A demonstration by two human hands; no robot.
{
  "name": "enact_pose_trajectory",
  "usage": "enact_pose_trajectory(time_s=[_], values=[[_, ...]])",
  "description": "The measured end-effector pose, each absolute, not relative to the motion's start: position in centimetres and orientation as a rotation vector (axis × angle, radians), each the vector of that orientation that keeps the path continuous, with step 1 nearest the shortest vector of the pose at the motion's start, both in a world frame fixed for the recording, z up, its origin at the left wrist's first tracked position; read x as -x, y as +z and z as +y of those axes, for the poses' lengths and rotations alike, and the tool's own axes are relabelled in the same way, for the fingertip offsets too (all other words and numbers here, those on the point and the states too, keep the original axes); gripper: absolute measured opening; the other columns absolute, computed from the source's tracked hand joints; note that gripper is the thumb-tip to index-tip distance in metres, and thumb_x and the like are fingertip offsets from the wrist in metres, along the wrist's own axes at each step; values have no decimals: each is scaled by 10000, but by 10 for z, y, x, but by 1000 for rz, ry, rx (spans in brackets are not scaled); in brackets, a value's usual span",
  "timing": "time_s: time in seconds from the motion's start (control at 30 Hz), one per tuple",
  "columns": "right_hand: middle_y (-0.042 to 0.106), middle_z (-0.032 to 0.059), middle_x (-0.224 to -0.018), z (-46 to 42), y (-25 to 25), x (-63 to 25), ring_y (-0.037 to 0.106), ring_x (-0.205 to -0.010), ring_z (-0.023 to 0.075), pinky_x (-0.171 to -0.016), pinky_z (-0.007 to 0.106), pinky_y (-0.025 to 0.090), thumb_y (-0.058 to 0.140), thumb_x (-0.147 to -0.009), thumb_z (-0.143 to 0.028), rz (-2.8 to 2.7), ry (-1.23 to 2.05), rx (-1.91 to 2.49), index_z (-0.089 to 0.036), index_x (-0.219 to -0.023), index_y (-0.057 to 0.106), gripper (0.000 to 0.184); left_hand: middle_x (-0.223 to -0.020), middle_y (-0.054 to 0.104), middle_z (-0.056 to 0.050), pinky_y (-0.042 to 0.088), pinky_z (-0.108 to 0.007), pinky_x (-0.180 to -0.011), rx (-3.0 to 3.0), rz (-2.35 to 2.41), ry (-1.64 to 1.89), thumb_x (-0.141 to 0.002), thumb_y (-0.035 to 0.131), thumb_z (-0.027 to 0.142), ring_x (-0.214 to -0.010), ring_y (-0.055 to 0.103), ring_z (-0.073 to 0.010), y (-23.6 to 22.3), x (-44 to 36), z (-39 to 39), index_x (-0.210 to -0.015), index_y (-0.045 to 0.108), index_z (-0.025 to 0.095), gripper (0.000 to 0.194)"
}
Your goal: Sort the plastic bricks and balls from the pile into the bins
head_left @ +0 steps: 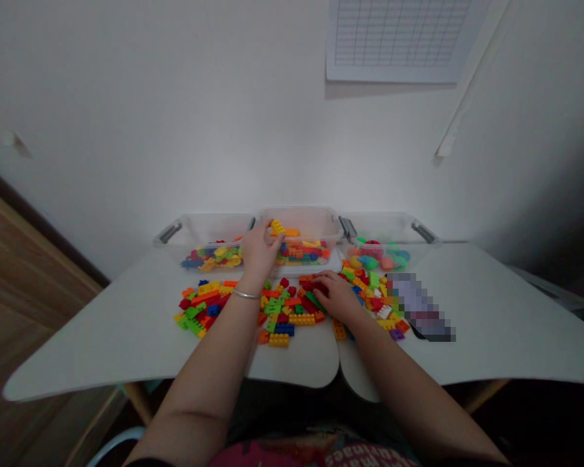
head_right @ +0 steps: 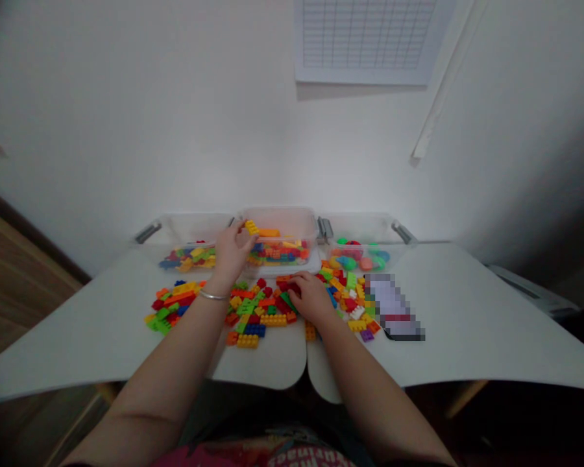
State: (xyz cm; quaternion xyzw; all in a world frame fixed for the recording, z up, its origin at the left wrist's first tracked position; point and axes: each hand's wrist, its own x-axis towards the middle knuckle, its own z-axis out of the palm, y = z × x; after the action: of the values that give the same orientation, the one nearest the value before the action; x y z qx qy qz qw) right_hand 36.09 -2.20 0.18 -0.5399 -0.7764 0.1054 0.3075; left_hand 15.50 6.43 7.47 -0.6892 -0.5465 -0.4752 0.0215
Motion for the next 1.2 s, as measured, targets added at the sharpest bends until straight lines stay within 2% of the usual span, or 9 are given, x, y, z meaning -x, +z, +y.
enact_pose_trajectory(time_s=[0.13,0.33,0.47,0.6,0.73,0.83,0.93,1.07,1.2], values=[[651,91,-1162,-21,1,-360,593,-1095,203,-1008,339,448,565,-891,-236,-2050,279,1424,-177,-1062,707,230,-1205,682,-136,456,-466,-1004,2105,-1666,-1402,-877,610,401,-1113,607,-302,72,-156,63,-1242,619,143,447],[650,87,-1176,-21,0,-360,585,-1117,207,-1024,345,439,571,-880,-221,-2058,290,1456,-182,-1073,704,238,-1158,700,-130,442,-460,-1027,2118,-1671,-1331,-914,543,368,-1129,594,-292,71,-160,61,-1247,615,123,420],[653,91,-1171,-21,-1,-360,586,-1118,200,-1024,345,440,570,-883,-227,-2052,277,1436,-182,-1072,703,236,-1255,657,-155,403,-463,-1073,2159,-1617,-1319,-937,491,341,-1201,553,-285,67,-159,61,-1313,562,104,450],[658,89,-1156,-21,-1,-360,595,-1102,196,-1013,346,448,571,-884,-229,-2041,265,1418,-187,-1050,708,219,-1379,568,-159,348,-472,-1120,2171,-1516,-1326,-905,521,283,-1298,473,-295,68,-156,50,-1364,506,103,493],[657,89,-1160,-22,0,-360,602,-1092,197,-1005,347,457,571,-884,-227,-2036,262,1410,-190,-1050,704,216,-1259,625,-132,392,-473,-1064,2140,-1466,-1337,-892,530,274,-1213,528,-290,73,-156,24,-1246,591,152,379],[655,90,-1158,-20,-2,-360,604,-1085,205,-1000,356,463,570,-881,-228,-2035,258,1402,-188,-1052,695,215,-1065,698,-106,465,-428,-965,2413,-1442,-1141,-914,494,258,-1040,613,-257,70,-156,9,-1106,658,157,272],[654,95,-1151,-18,-6,-361,595,-1091,213,-1002,364,464,567,-865,-200,-2010,236,1375,-176,-1090,668,248,-1004,716,-79,503,-365,-903,2800,-1350,-817,-911,514,244,-957,642,-217,60,-154,3,-1039,692,179,229],[645,123,-1158,-16,-10,-362,569,-1124,247,-1011,408,455,565,-832,-183,-1960,128,1383,-155,-1128,637,305,-1058,713,-80,495,-351,-941,2914,-1310,-631,-914,525,236,-1001,640,-207,41,-152,3,-1068,707,196,242],[645,127,-1172,-17,-9,-361,565,-1127,260,-995,430,455,531,-837,-191,-1976,60,1395,-168,-1139,629,318,-1230,673,-89,461,-378,-1017,2912,-1319,-582,-921,550,288,-1128,598,-221,27,-152,3,-1203,660,201,316]])
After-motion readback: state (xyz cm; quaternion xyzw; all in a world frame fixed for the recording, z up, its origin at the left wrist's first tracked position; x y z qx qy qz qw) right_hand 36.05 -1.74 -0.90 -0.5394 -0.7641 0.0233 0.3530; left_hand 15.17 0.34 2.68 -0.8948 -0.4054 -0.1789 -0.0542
